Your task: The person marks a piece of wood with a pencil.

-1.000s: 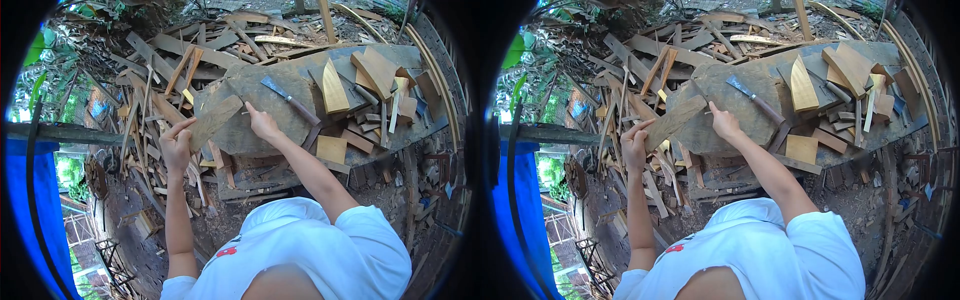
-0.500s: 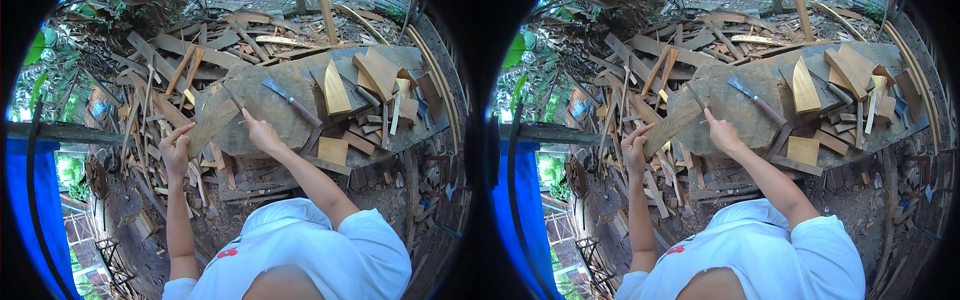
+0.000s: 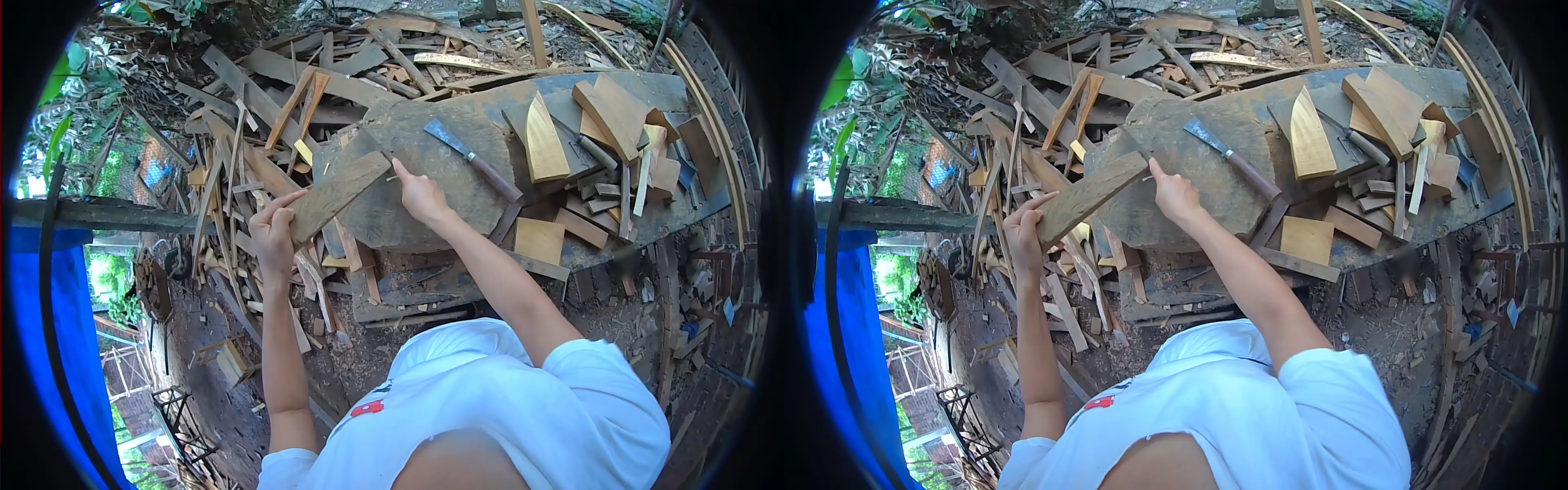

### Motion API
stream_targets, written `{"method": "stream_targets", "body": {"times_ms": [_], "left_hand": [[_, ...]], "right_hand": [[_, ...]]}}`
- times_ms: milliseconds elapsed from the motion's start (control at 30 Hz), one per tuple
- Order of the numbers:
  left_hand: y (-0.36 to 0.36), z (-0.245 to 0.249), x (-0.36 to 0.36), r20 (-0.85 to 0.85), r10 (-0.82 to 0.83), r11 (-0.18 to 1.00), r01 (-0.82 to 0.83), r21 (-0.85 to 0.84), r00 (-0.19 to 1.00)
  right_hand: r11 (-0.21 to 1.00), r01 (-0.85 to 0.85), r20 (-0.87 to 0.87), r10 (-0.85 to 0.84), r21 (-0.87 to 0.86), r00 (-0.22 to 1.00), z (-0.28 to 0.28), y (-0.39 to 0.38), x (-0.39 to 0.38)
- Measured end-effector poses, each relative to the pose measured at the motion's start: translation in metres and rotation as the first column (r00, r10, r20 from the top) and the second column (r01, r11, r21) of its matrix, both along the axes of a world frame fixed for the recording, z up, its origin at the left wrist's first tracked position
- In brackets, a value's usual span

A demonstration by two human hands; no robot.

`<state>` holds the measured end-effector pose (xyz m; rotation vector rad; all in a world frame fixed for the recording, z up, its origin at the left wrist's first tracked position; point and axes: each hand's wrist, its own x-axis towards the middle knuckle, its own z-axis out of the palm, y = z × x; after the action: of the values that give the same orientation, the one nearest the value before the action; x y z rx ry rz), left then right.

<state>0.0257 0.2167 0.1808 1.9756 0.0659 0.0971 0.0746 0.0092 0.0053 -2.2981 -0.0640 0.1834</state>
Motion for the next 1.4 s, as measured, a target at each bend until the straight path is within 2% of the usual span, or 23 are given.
{"method": "stream_targets", "body": {"times_ms": [100, 133, 200, 233, 333, 400, 467, 500, 567, 700, 733, 800, 867, 967, 1033, 1067, 1133, 1167, 1300, 1400], "left_hand": [[0.008, -0.008, 0.003, 0.191, -0.148, 0.946, 0.083, 0.313, 0.97], [0.007, -0.007, 0.003, 0.193, -0.147, 0.946, 0.081, 0.314, 0.97], [0.007, -0.009, 0.0, 0.1, -0.065, 0.986, 0.048, 0.162, 0.993], [0.014, -0.015, 0.002, 0.134, -0.093, 0.977, 0.064, 0.204, 0.987], [0.013, -0.01, 0.0, 0.067, -0.069, 0.976, 0.053, 0.211, 0.995], [0.011, -0.011, 0.002, 0.092, -0.093, 0.974, 0.071, 0.214, 0.991], [0.009, -0.01, 0.003, 0.202, -0.143, 0.95, 0.077, 0.301, 0.969], [0.009, -0.01, 0.001, 0.15, -0.09, 0.969, 0.052, 0.24, 0.984], [0.013, -0.01, 0.0, 0.144, -0.103, 0.968, 0.066, 0.244, 0.984], [0.007, -0.007, -0.006, 0.084, -0.106, 0.964, 0.082, 0.251, 0.991], [0.003, -0.007, -0.006, 0.09, -0.107, 0.964, 0.081, 0.253, 0.99], [-0.004, -0.006, -0.007, 0.212, -0.114, 0.974, 0.067, 0.218, 0.971], [0.005, -0.008, -0.006, 0.164, -0.099, 0.98, 0.067, 0.189, 0.981], [0.012, -0.01, -0.009, 0.143, -0.097, 0.982, 0.072, 0.174, 0.985], [0.012, -0.005, -0.01, 0.023, -0.078, 0.988, 0.074, 0.132, 0.997], [0.008, -0.006, -0.01, 0.029, -0.081, 0.988, 0.076, 0.132, 0.996], [-0.001, -0.004, -0.011, 0.16, -0.154, 0.962, 0.111, 0.249, 0.975], [-0.001, -0.002, -0.012, 0.108, -0.127, 0.968, 0.099, 0.233, 0.986], [0.004, -0.007, -0.011, 0.143, -0.149, 0.966, 0.113, 0.232, 0.978], [-0.004, 0.0, -0.013, 0.067, -0.127, 0.965, 0.107, 0.241, 0.99]], "right_hand": [[1.0, 0.016, 0.013, -0.017, 0.025, 1.0, -0.009, 0.003, 0.009], [1.0, 0.015, 0.015, -0.016, 0.025, 1.0, 0.002, 0.006, 0.002], [0.999, -0.024, -0.013, 0.024, 0.025, 1.0, 0.022, 0.01, -0.021], [0.999, -0.023, -0.015, 0.023, 0.025, 1.0, 0.027, 0.006, -0.025], [1.0, 0.015, -0.001, -0.015, 0.023, 1.0, 0.004, 0.002, -0.006], [0.999, 0.04, -0.008, -0.04, 0.009, 0.999, -0.008, 0.002, 0.008], [1.0, 0.008, -0.031, -0.009, -0.015, 0.999, -0.009, 0.005, 0.009], [1.0, 0.005, -0.025, -0.005, -0.016, 1.0, 0.0, 0.006, 0.002], [0.999, -0.041, -0.038, 0.041, -0.011, 0.998, 0.023, 0.006, -0.02], [0.998, -0.028, -0.046, 0.025, -0.06, 0.999, 0.006, -0.001, -0.001], [0.998, -0.02, -0.045, 0.018, -0.06, 0.999, 0.0, 0.0, 0.007], [0.998, -0.011, -0.032, 0.009, -0.056, 0.999, -0.003, 0.004, 0.011], [1.0, -0.019, -0.005, 0.019, -0.018, 1.0, -0.004, 0.007, -0.001], [0.997, -0.064, -0.054, 0.061, -0.051, 0.997, 0.019, -0.004, -0.014], [0.998, -0.037, -0.052, 0.034, -0.056, 0.998, 0.002, -0.003, 0.0], [0.998, -0.009, -0.03, 0.007, -0.06, 1.0, -0.006, -0.003, 0.01], [0.999, -0.003, -0.03, 0.002, -0.045, 1.0, -0.001, -0.002, 0.014], [0.999, -0.012, -0.022, 0.011, -0.044, 1.0, 0.0, 0.001, 0.01], [0.998, -0.056, -0.04, 0.054, -0.042, 0.998, 0.017, -0.005, -0.009], [0.999, -0.008, 0.009, 0.008, -0.041, 1.0, -0.006, -0.007, 0.011]]}}
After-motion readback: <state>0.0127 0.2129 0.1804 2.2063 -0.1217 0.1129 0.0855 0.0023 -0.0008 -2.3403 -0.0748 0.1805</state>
